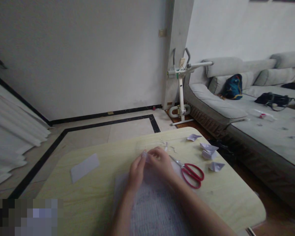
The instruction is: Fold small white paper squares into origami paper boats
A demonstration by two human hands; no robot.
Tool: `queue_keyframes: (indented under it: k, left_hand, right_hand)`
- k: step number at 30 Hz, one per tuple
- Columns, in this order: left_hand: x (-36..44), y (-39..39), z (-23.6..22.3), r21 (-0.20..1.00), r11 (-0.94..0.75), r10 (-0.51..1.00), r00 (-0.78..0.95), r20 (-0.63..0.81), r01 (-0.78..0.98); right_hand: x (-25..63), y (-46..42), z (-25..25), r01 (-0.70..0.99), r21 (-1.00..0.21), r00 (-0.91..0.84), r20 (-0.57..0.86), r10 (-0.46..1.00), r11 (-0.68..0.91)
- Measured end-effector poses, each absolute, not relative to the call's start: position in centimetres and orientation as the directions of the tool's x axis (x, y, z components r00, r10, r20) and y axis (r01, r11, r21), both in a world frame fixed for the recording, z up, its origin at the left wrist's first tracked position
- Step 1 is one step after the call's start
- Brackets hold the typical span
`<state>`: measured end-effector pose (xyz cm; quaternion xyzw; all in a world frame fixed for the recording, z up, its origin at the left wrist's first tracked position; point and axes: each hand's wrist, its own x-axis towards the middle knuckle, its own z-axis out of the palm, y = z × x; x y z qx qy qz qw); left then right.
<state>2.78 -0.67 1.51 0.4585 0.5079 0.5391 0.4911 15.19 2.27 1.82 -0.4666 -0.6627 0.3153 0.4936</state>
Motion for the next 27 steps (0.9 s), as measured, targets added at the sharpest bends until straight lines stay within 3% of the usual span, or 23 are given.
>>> queue_keyframes:
  k: [5,10,15,21,27]
  left_hand:
    - [2.9,-0.8,1.0,1.0,-0.001,0.995,-0.103,0.0,-0.007]
    - [2.5,-0.5,0.0,0.975,-0.088,0.986,-0.122,0.114,0.202]
    - [2.0,-0.6,0.3,0.862,-0.098,0.96,-0.18,0.213,0.498]
    - [2.1,-0.9,1.1,0.772,-0.178,0.954,-0.086,0.288,0.611]
    - [2.2,-0.9,0.7,0.649,-0.156,0.942,-0.085,0.324,0.744]
  right_hand:
    - [15.1,2.2,1.7,0.388,-0.834,-0.094,0.388,0.917,0.393]
    - [15.1,1.9,1.8,0.404,-0.806,-0.107,0.428,0.897,0.433]
    - [15.2,1.8,1.9,0.434,-0.776,-0.112,0.457,0.883,0.457]
    - [15.1,1.8,1.7,0.456,-0.766,-0.152,0.435,0.888,0.453]
    - [14.9,1.8,1.6,0.521,-0.749,-0.123,0.411,0.904,0.411]
